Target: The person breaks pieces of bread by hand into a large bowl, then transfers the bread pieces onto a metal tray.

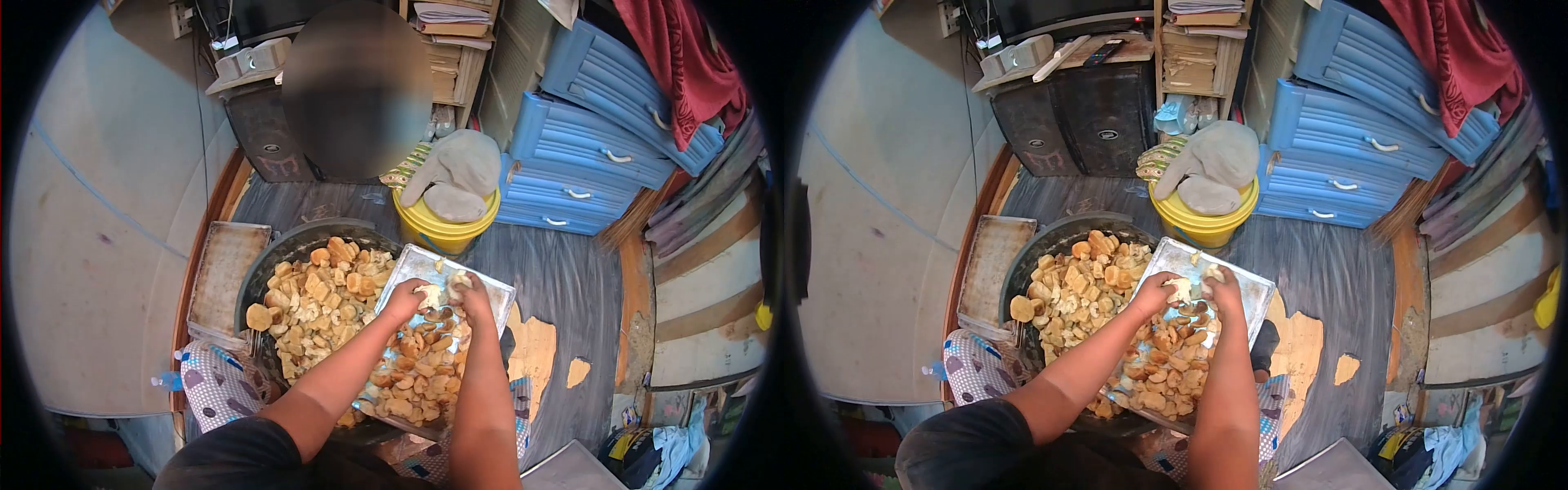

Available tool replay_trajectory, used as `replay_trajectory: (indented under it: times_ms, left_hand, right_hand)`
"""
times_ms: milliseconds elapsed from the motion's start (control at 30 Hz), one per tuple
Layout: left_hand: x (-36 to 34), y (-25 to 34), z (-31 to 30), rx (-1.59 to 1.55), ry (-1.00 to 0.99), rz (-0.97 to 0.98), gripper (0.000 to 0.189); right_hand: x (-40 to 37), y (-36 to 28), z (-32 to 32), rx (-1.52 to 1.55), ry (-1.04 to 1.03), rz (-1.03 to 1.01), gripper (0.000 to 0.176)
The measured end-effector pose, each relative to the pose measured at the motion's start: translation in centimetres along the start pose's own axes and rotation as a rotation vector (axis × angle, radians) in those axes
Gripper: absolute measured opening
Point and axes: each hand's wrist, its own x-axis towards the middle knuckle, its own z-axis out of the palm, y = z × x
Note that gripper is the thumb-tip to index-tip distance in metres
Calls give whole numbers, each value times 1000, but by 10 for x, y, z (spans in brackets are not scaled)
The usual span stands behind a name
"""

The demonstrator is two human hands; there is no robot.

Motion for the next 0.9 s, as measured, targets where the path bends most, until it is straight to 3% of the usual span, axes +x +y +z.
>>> replay_trajectory:
  times_ms: [33, 67, 133, 200, 267, 300, 367, 400, 467, 533, 600, 667, 733, 767, 867, 900]
  left_hand:
    - [1, -1, -3, 11, -13, -3, 24]
    - [3, -2, -4, 8, -12, -2, 24]
    - [6, -1, -3, 114, 5, 130, 22]
    - [7, 5, -5, 197, 12, 159, 24]
    - [7, 14, -10, 96, -116, -98, 22]
    - [8, 13, -11, 97, -119, -100, 22]
    - [10, 10, -15, 695, -138, 48, 21]
    - [9, 7, -14, 698, -139, 46, 21]
    - [0, -1, -13, 894, -135, 195, 22]
    - [-1, -7, -13, 891, -215, 122, 26]
    - [-5, -11, -9, 972, -153, 239, 28]
    - [-3, -6, -4, 945, -136, 238, 38]
    - [-2, 8, 5, 769, 146, 344, 49]
    - [4, 9, 5, 727, 126, 406, 53]
    - [28, 7, 6, 540, -1, 425, 45]
    - [35, 9, 1, 547, -65, 284, 31]
  right_hand:
    - [-7, -8, 4, 71, -144, 108, 55]
    - [-16, -13, 11, 67, -145, 108, 55]
    - [-34, -23, 28, 27, -333, 126, 59]
    - [-25, -17, 27, 107, -318, 104, 57]
    - [-12, -7, 22, -16, -274, -40, 47]
    - [-13, -7, 24, -131, -212, -140, 39]
    - [1, 3, 13, -300, -82, -241, 40]
    - [3, 3, 11, -469, 43, -338, 41]
    - [4, 8, 8, -415, 16, -293, 46]
    - [2, 7, 9, -264, -2, -152, 47]
    - [5, 11, 6, -281, 1, -165, 45]
    - [11, 19, 5, -309, -7, -196, 40]
    - [-8, -3, 16, -244, 22, -190, 35]
    - [-9, -6, 16, -232, -52, -185, 32]
    - [-6, -11, 18, -220, -154, -228, 28]
    - [-6, -12, 17, -220, -184, -274, 27]
